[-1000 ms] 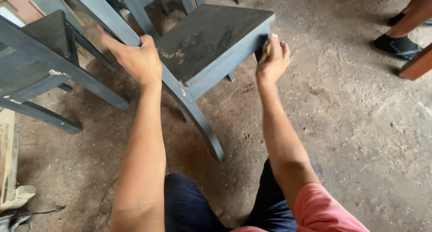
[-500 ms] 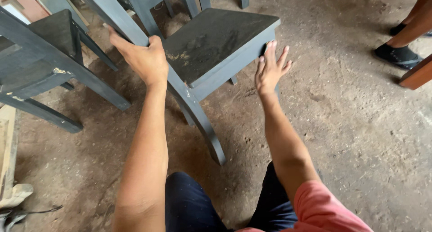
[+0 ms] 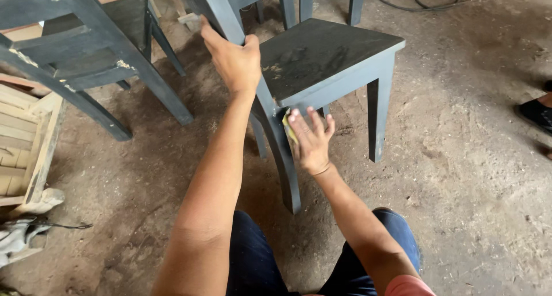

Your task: The person sands the back, seat, and legs of a wooden chair using a piece of sandpaper.

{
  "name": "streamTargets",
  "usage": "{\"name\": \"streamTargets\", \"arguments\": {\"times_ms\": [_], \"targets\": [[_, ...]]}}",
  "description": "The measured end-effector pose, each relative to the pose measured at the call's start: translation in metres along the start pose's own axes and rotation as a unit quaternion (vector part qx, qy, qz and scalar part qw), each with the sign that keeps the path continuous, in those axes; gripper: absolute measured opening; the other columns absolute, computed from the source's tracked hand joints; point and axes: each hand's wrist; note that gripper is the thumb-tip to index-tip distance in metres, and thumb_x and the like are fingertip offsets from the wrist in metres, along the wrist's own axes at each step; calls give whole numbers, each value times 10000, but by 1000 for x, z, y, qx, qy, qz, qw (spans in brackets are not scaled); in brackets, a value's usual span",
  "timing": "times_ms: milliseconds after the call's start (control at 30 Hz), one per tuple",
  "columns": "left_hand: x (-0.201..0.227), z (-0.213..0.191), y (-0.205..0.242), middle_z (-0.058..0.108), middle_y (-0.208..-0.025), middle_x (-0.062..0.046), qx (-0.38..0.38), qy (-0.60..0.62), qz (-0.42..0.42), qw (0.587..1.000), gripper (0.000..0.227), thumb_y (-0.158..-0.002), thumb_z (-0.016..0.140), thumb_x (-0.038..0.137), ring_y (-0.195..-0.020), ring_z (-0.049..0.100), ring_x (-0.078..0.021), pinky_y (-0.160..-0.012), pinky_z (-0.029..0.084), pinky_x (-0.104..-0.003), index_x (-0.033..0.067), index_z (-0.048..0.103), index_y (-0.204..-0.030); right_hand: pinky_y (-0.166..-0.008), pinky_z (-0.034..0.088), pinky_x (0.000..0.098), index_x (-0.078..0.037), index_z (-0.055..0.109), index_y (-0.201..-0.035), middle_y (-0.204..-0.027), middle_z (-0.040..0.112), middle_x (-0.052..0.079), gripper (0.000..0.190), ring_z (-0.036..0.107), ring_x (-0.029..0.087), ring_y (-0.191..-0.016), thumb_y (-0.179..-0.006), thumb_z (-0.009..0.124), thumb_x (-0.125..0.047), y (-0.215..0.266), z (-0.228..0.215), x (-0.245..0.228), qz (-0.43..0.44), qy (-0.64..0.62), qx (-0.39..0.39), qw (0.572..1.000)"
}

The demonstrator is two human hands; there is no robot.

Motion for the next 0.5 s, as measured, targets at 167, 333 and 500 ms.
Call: {"name": "streamTargets", "arguments": {"times_ms": [167, 333, 500], "targets": [[-4, -1, 0, 417, -1514, -338, 9, -10, 14, 1000, 942, -787, 747, 117, -1316, 545, -508, -1123, 453, -507, -24, 213, -1550, -1287, -31, 521, -160, 568, -1504, -1481, 637, 2, 387, 329, 330, -1548, -1120, 524, -171, -6, 10, -28, -13, 28, 2, 1000], [-3, 2, 1, 461, -1480, -335, 29, -14, 24, 999, 936, -773, 747, 114, -1320, 540, -500, -1147, 425, -525, -39, 242, -1545, -1259, 9, 551, -117, 595, -1461, -1429, 675, 35, 421, 347, 373, -1525, -1057, 486, -74, 5, 14, -46, 42, -4, -8, 999], [1, 2, -7, 467, -1464, -338, 25, -7, 12, 1000, 921, -764, 747, 128, -1296, 546, -505, -1118, 443, -515, -32, 260, -1529, -1237, 21, 556, -65, 594, -1462, -1445, 671, 44, 452, 367, 366, -1519, -1025, 489, -24, -15, 22, -47, 27, 27, 11, 999]]}}
Point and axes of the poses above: each hand's wrist, its own y-axis away from the middle knuckle, its own z-axis out of the palm, x = y × z
